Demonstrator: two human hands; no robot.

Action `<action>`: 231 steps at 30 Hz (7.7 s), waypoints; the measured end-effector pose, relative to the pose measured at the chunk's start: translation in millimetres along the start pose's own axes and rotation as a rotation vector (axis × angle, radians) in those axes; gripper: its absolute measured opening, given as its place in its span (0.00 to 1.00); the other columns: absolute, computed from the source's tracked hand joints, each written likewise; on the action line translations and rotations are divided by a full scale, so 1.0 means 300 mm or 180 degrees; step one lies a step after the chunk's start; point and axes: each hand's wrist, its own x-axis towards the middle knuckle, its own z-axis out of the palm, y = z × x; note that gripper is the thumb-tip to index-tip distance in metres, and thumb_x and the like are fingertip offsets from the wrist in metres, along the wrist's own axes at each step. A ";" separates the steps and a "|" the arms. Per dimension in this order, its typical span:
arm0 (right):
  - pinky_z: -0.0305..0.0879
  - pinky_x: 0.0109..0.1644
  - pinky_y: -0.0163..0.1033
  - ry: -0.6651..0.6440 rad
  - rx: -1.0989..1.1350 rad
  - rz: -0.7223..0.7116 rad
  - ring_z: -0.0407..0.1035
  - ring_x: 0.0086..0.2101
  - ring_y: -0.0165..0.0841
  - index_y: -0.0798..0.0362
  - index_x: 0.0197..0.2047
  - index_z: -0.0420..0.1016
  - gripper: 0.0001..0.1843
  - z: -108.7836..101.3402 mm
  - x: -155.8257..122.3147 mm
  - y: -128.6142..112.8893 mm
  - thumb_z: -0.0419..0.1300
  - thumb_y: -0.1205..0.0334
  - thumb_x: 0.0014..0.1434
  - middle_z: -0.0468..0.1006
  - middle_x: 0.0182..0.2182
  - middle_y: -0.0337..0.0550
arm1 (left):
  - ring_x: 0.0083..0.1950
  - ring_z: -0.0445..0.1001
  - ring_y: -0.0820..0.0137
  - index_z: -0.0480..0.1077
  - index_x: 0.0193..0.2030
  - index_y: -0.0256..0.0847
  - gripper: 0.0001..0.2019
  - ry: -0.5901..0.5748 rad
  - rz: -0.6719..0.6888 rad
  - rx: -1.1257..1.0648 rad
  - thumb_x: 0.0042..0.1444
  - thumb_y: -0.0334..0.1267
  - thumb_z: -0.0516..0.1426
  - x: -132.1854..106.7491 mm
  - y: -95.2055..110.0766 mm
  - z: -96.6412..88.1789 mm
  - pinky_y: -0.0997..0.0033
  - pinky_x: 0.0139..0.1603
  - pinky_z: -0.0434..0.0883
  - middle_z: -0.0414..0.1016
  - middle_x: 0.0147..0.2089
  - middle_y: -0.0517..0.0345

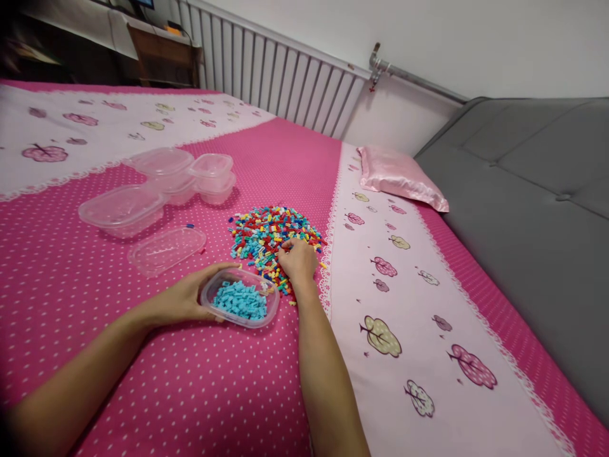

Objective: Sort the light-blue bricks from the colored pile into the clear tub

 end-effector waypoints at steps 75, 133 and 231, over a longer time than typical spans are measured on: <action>0.38 0.13 0.22 -0.2078 0.5899 0.1282 0.51 0.16 0.17 0.54 0.27 0.66 0.11 -0.070 0.004 -0.030 0.66 0.67 0.43 0.62 0.18 0.28 | 0.60 0.66 0.55 0.53 0.64 0.44 0.43 0.0010 -0.0114 -0.0181 0.42 0.39 0.69 0.000 0.009 0.007 0.55 0.57 0.67 0.65 0.61 0.46; 0.53 0.27 0.33 -0.1616 0.1200 -0.0524 0.61 0.21 0.26 0.54 0.33 0.82 0.13 -0.023 -0.021 -0.016 0.69 0.59 0.40 0.71 0.17 0.34 | 0.58 0.69 0.54 0.55 0.62 0.42 0.43 -0.0048 0.0004 0.0354 0.40 0.44 0.69 -0.007 0.017 -0.005 0.56 0.57 0.68 0.69 0.59 0.47; 0.58 0.30 0.33 -0.1982 -0.0901 -0.0213 0.72 0.33 0.33 0.52 0.40 0.74 0.23 -0.228 -0.068 0.017 0.72 0.63 0.38 0.78 0.34 0.42 | 0.60 0.67 0.56 0.55 0.63 0.41 0.44 -0.0163 -0.0029 0.0168 0.39 0.41 0.69 -0.011 0.027 -0.029 0.55 0.59 0.67 0.67 0.61 0.46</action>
